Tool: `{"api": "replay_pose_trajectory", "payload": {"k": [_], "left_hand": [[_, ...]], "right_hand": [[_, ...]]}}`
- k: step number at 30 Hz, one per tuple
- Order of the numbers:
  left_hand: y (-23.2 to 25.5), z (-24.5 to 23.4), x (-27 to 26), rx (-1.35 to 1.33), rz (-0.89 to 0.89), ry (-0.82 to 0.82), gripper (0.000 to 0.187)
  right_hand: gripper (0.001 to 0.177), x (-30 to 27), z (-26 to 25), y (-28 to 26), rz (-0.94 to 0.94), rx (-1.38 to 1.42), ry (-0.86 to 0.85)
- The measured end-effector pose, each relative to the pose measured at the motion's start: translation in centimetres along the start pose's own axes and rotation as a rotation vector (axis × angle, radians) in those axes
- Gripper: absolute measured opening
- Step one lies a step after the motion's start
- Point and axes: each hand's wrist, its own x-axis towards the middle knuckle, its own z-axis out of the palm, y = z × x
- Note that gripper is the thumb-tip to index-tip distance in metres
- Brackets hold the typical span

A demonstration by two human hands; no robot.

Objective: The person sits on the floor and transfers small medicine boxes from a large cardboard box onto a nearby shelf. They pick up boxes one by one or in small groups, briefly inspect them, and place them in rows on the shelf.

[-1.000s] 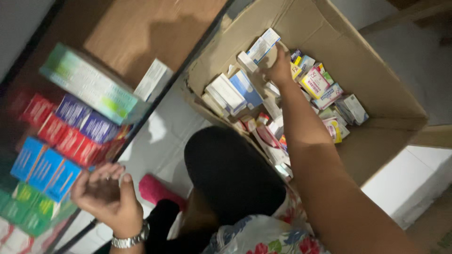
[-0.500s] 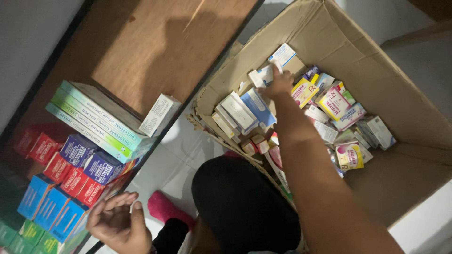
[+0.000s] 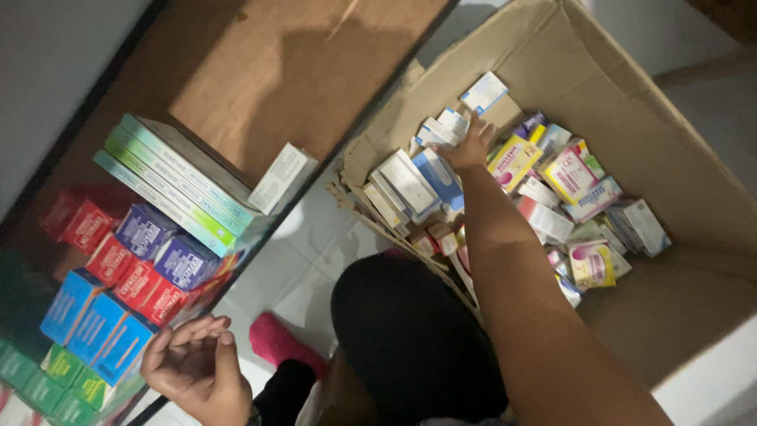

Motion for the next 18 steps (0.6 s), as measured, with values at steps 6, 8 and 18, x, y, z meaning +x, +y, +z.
{"api": "replay_pose_trajectory", "payload": {"k": [6,8,18], "left_hand": [[-1.0,0.0,0.4,-0.009,-0.033,0.054,0.056],[-0.7,0.2,0.5,0.008,-0.036,0.041,0.058],[2.4,1.7,-0.3,-0.133,0.007,-0.049,0.060]], "right_hand": [[0.123,2.7,1.5,2.5,0.167,-0.141,-0.258],[0.109,2.0,2.3,2.4,0.222,-0.152,-0.225],[0.079,-4.2,-3.3,-8.7,-0.122,0.659,0.342]]}}
